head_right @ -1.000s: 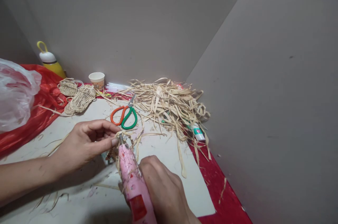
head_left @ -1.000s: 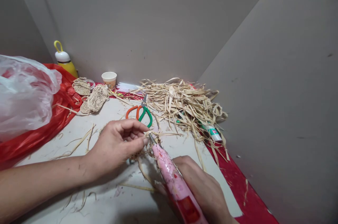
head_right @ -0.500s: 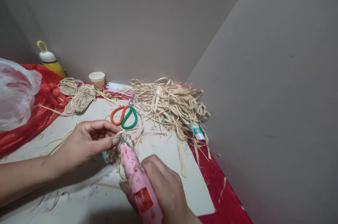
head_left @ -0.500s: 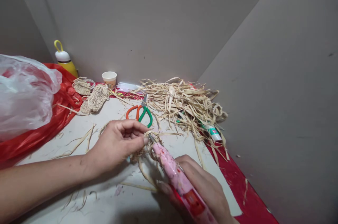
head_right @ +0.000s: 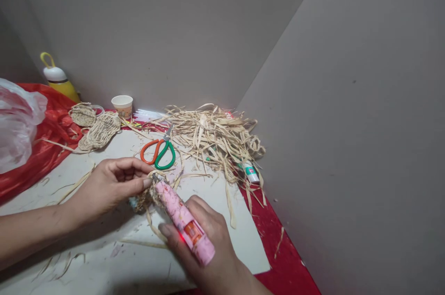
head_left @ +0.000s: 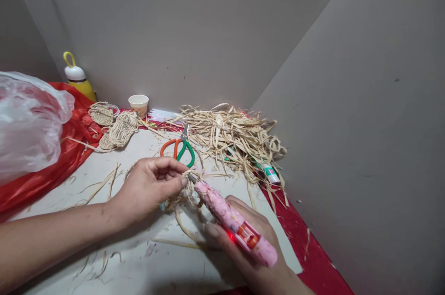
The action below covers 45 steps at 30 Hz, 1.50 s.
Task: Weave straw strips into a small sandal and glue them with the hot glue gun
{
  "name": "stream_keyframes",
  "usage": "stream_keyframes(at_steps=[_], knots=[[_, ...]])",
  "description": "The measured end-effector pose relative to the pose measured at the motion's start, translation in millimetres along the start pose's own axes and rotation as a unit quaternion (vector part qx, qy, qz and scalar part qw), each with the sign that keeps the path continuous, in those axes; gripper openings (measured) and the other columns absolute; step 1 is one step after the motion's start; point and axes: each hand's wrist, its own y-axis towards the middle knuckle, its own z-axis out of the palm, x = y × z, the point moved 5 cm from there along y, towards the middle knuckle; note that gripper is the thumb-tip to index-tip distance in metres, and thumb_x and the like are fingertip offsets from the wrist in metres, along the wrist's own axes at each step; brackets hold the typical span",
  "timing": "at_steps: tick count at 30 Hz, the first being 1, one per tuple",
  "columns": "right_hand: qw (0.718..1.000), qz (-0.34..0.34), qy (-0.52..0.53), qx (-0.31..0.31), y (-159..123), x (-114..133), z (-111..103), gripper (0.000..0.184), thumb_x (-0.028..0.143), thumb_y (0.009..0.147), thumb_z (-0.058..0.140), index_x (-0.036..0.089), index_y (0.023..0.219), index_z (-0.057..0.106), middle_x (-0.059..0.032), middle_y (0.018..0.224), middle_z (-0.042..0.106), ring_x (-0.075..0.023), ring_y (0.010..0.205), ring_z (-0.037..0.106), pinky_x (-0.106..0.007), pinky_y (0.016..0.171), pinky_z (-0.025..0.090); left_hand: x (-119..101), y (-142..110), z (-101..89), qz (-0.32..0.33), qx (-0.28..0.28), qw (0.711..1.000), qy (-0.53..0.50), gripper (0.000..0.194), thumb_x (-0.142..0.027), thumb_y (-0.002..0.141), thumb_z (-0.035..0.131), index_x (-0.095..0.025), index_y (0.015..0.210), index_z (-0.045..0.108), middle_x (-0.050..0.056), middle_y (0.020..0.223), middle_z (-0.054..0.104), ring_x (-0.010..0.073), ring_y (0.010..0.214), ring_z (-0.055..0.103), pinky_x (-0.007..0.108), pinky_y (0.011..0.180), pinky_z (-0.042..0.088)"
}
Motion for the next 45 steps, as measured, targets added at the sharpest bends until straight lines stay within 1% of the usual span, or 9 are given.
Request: stream_keyframes(at_steps=[4, 15, 22, 26, 31, 34, 36, 40, 45], knots=[[0.999, 0.027, 0.046, -0.003, -1, -4, 1, 0.032, 0.024, 0.089, 0.057, 0.018, 0.120, 0.064, -0.0039, 0.074, 0.065, -0.0188, 0.062, 0.062, -0.029, 0.058, 0.053, 2, 0, 0.1, 0.000, 0.002, 1.000, -0.008, 0.018, -0.023, 0.071, 0.072, -0.012, 0.085, 0.070, 0.001, 0.070, 0.064, 0.0101, 0.060, 0.051, 0.022, 0.058, 0.041], [0.991, 0.094, 0.094, -0.020, -1, -11, -1, 0.021, 0.036, 0.086, 0.061, 0.023, 0.093, 0.076, -0.0028, 0.063, 0.067, -0.0209, 0.053, 0.063, -0.030, 0.050, 0.052, 3, 0, 1.8, -0.007, 0.015, 0.999, -0.027, 0.019, -0.022, 0.072, 0.073, -0.011, 0.087, 0.069, 0.000, 0.069, 0.063, 0.0094, 0.061, 0.051, 0.022, 0.059, 0.040], [0.931, 0.253, 0.258, -0.047, -14, -33, 8, 0.035, 0.052, 0.079, 0.069, 0.020, 0.067, 0.071, 0.0033, 0.044, 0.047, -0.0117, 0.040, 0.041, -0.024, 0.036, 0.038, 0, 0, -1.9, -0.012, 0.004, 0.999, -0.041, 0.019, -0.022, 0.070, 0.075, -0.012, 0.085, 0.069, -0.001, 0.068, 0.062, 0.0088, 0.060, 0.051, 0.021, 0.058, 0.040], [0.912, 0.270, 0.306, -0.030, -22, -46, 5, 0.042, 0.056, 0.081, 0.065, 0.019, 0.062, 0.069, 0.0031, 0.046, 0.045, -0.0100, 0.039, 0.038, -0.023, 0.034, 0.033, -1, 2, -4.9, -0.029, 0.006, 0.997, -0.072, 0.021, -0.023, 0.067, 0.078, -0.013, 0.083, 0.070, 0.000, 0.069, 0.064, 0.0092, 0.059, 0.054, 0.023, 0.059, 0.041], [0.964, 0.192, 0.155, -0.096, -14, -60, -29, 0.029, 0.045, 0.084, 0.065, 0.020, 0.095, 0.075, -0.0022, 0.058, 0.062, -0.0182, 0.048, 0.056, -0.028, 0.041, 0.044, -4, 3, -7.5, -0.047, -0.003, 0.994, -0.103, 0.025, -0.027, 0.065, 0.080, -0.014, 0.084, 0.070, -0.002, 0.061, 0.061, 0.0090, 0.053, 0.050, 0.023, 0.053, 0.038], [0.990, 0.131, 0.017, -0.050, 2, -62, -32, 0.034, 0.040, 0.083, 0.065, 0.020, 0.111, 0.071, -0.0081, 0.082, 0.073, -0.0257, 0.075, 0.068, -0.034, 0.061, 0.052, -13, 0, -9.6, -0.030, -0.006, 0.995, -0.097, 0.022, -0.025, 0.065, 0.079, -0.015, 0.082, 0.070, -0.002, 0.061, 0.060, 0.0089, 0.054, 0.051, 0.022, 0.053, 0.039], [0.986, 0.138, -0.095, 0.012, 9, -68, -23, 0.028, 0.040, 0.085, 0.061, 0.020, 0.102, 0.071, -0.0080, 0.083, 0.073, -0.0251, 0.075, 0.067, -0.033, 0.063, 0.050, -22, -3, -11.4, -0.011, -0.001, 0.996, -0.092, 0.019, -0.024, 0.066, 0.079, -0.015, 0.081, 0.070, -0.003, 0.063, 0.061, 0.0083, 0.055, 0.052, 0.021, 0.055, 0.040], [0.942, 0.178, -0.260, 0.111, 6, -79, -2, 0.026, 0.041, 0.086, 0.057, 0.018, 0.079, 0.066, -0.0058, 0.073, 0.069, -0.0217, 0.062, 0.063, -0.028, 0.055, 0.040, -41, -12, -17.3, 0.043, 0.001, 0.995, -0.085, 0.015, -0.020, 0.068, 0.077, -0.016, 0.081, 0.071, -0.003, 0.066, 0.063, 0.0079, 0.058, 0.053, 0.021, 0.058, 0.044], [0.927, 0.147, -0.284, 0.197, 5, -68, -12, 0.019, 0.035, 0.076, 0.068, 0.017, 0.082, 0.067, -0.0083, 0.081, 0.072, -0.0231, 0.067, 0.065, -0.028, 0.056, 0.040, -62, -27, -25.7, 0.089, -0.003, 0.991, -0.099, 0.011, -0.019, 0.068, 0.076, -0.016, 0.077, 0.071, -0.002, 0.065, 0.064, 0.0090, 0.057, 0.055, 0.022, 0.057, 0.048]])
